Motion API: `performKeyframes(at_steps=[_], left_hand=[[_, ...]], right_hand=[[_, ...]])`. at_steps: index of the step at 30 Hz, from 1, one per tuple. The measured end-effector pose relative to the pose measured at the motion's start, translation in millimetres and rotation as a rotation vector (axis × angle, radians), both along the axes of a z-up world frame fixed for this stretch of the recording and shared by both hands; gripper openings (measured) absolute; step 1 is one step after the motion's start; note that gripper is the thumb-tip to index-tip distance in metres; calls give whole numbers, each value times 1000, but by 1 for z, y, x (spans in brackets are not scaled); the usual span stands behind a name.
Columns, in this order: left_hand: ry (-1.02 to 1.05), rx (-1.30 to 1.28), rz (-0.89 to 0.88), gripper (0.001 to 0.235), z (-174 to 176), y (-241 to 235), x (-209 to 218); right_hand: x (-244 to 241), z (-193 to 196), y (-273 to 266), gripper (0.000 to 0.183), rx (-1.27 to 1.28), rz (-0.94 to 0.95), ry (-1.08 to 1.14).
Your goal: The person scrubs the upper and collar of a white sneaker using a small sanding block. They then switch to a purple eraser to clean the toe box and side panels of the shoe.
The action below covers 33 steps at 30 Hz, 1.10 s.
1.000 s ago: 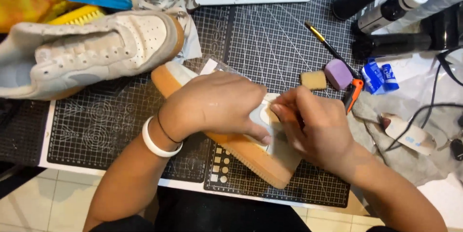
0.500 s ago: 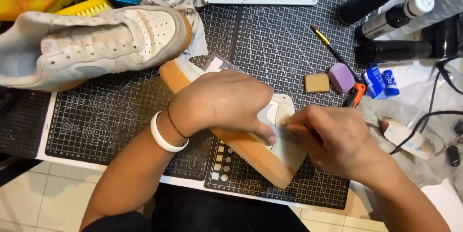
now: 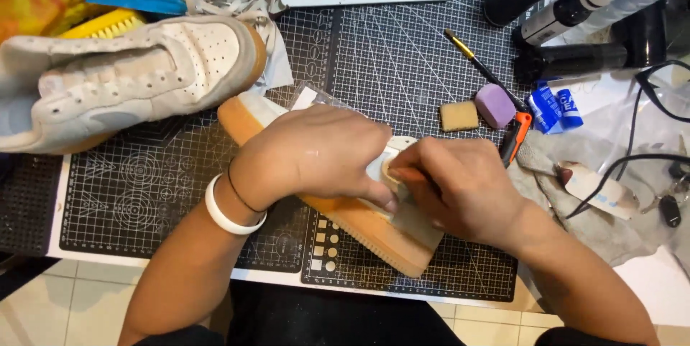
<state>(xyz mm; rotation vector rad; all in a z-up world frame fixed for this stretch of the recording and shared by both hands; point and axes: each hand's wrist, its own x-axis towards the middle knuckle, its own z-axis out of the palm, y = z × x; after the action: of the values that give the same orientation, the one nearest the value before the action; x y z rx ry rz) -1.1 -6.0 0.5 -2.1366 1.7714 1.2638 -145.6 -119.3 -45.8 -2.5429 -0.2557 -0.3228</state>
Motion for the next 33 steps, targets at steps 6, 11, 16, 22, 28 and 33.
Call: performKeyframes(at_steps=[6, 11, 16, 22, 28, 33], left_hand=[[0, -14, -48, 56, -2, -1, 0], [-20, -72, -32, 56, -6, -1, 1], [11, -25, -41, 54, -2, 1, 2], [-3, -6, 6, 56, -1, 0, -1], [20, 22, -20, 53, 1, -2, 0], [-12, 37, -3, 53, 3, -2, -1]], right_hand=[[-17, 11, -11, 7, -46, 56, 95], [-6, 2, -7, 14, -29, 12, -18], [-11, 10, -15, 5, 49, 116, 130], [-1, 3, -7, 13, 19, 20, -85], [-12, -1, -12, 9, 55, 52, 53], [-13, -11, -3, 13, 22, -191, -13]])
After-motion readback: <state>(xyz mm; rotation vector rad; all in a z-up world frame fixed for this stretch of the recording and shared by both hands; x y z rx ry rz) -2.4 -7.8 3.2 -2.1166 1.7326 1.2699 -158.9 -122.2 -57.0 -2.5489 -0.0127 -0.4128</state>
